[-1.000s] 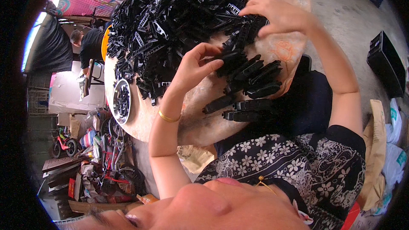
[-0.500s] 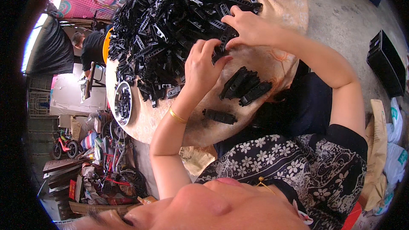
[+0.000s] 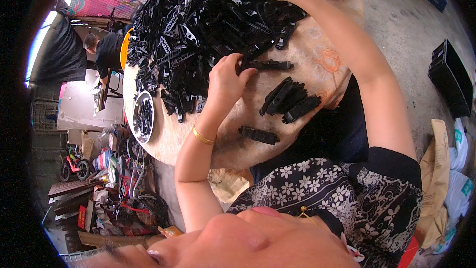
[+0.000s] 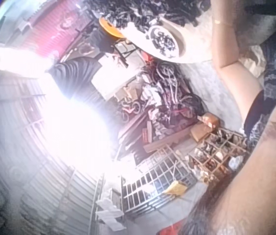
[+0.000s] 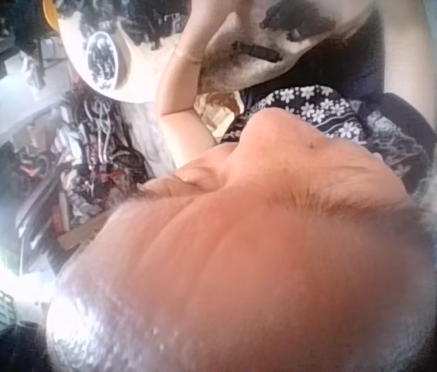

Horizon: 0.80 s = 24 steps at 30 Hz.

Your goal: The person assembles plastic components by hand, picking pieces from a pile on the table, fitting them together, and setting the assembled parts down on the table.

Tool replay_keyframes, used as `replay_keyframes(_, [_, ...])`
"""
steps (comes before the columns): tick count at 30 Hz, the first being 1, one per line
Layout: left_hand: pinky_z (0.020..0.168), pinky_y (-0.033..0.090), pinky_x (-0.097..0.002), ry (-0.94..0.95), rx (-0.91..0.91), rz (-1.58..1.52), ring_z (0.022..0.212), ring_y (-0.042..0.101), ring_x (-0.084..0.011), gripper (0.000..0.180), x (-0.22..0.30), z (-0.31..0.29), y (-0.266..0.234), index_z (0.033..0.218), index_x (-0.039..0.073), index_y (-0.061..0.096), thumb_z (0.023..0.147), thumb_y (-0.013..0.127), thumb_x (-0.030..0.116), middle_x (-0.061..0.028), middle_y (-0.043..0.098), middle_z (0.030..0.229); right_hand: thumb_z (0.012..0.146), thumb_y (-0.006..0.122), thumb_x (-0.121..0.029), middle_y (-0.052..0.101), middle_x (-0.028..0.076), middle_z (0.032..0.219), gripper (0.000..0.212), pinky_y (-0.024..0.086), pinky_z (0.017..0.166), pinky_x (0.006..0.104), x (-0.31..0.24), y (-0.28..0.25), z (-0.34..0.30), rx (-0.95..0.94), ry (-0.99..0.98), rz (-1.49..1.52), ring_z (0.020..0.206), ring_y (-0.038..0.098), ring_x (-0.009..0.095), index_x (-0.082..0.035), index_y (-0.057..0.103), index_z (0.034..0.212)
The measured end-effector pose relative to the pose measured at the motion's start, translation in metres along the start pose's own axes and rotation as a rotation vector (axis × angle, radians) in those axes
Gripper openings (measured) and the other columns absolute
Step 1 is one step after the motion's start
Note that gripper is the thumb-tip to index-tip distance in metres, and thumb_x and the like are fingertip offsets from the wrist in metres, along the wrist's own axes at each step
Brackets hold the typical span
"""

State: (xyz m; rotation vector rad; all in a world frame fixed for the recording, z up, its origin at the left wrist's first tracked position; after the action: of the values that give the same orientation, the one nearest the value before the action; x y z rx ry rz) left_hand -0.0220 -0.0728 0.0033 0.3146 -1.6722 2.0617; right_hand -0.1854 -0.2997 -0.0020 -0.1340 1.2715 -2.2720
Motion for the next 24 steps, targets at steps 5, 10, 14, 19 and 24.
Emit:
replay_keyframes(5, [0.069, 0.047, -0.0246, -0.239, -0.097, -0.235, 0.080, 0.059, -0.0106, 0.028, -0.013, 0.003, -0.010, 0.099, -0.003, 0.061, 0.079, 0.069, 0.015, -0.0098, 0.064, 0.091, 0.073, 0.061, -0.031, 0.065, 0.015, 0.096, 0.040, 0.049, 0.078, 0.0386, -0.007, -0.003, -0.015, -0.062, 0.016, 0.090, 0.089, 0.062, 0.029, -0.005, 0.063, 0.104])
replay_keyframes(10, [0.069, 0.048, -0.0234, -0.199, -0.004, -0.762, 0.078, 0.059, -0.0101, 0.026, -0.029, 0.009, -0.005, 0.102, -0.004, 0.057, 0.082, 0.065, 0.009, -0.0055, 0.064, 0.089, 0.082, 0.061, -0.023, 0.066, 0.010, 0.090, 0.035, 0.049, 0.075, 0.0291, -0.029, -0.044, -0.033, 0.107, -0.051, 0.529, 0.082, 0.064, 0.019, -0.003, 0.058, 0.111])
replay_keyframes(14, [0.071, 0.051, -0.0237, -0.300, -0.052, -1.118, 0.085, 0.061, -0.0136, 0.028, -0.026, 0.006, -0.003, 0.109, -0.002, 0.054, 0.088, 0.059, 0.016, -0.0095, 0.063, 0.092, 0.082, 0.063, -0.015, 0.063, 0.010, 0.092, 0.032, 0.049, 0.068, 0.0263, -0.086, -0.084, -0.077, -0.163, -0.339, 0.867, 0.079, 0.059, 0.014, -0.004, 0.057, 0.112])
replay_keyframes(19, [0.057, 0.048, -0.0233, -0.368, -0.202, -1.314, 0.069, 0.062, -0.0161, 0.032, -0.028, 0.006, 0.000, 0.099, -0.002, 0.058, 0.091, 0.054, 0.029, -0.0082, 0.062, 0.086, 0.073, 0.065, 0.000, 0.060, 0.010, 0.106, 0.034, 0.046, 0.082, 0.0348, -0.123, -0.111, -0.107, -0.103, -0.678, 0.828, 0.094, 0.055, 0.026, -0.003, 0.059, 0.106])
replay_keyframes(24, [0.052, 0.044, -0.0225, -0.517, -0.223, -1.278, 0.063, 0.059, -0.0149, 0.034, -0.032, 0.001, 0.002, 0.098, -0.003, 0.059, 0.090, 0.056, 0.030, -0.0066, 0.060, 0.080, 0.074, 0.066, -0.008, 0.062, 0.010, 0.098, 0.031, 0.046, 0.082, 0.0363, -0.129, -0.104, -0.117, -0.117, -0.693, 0.741, 0.090, 0.055, 0.028, -0.002, 0.059, 0.103])
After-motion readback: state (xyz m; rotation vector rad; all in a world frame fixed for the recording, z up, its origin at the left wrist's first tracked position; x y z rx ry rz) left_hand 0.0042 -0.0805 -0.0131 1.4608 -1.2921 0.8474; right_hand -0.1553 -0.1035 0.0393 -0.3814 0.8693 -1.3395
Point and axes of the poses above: each hand's wrist, its own z-axis towards the middle knuckle, its own y-axis out of the palm, x = y × z, the point moved 5 cm from there along z, towards the middle knuckle
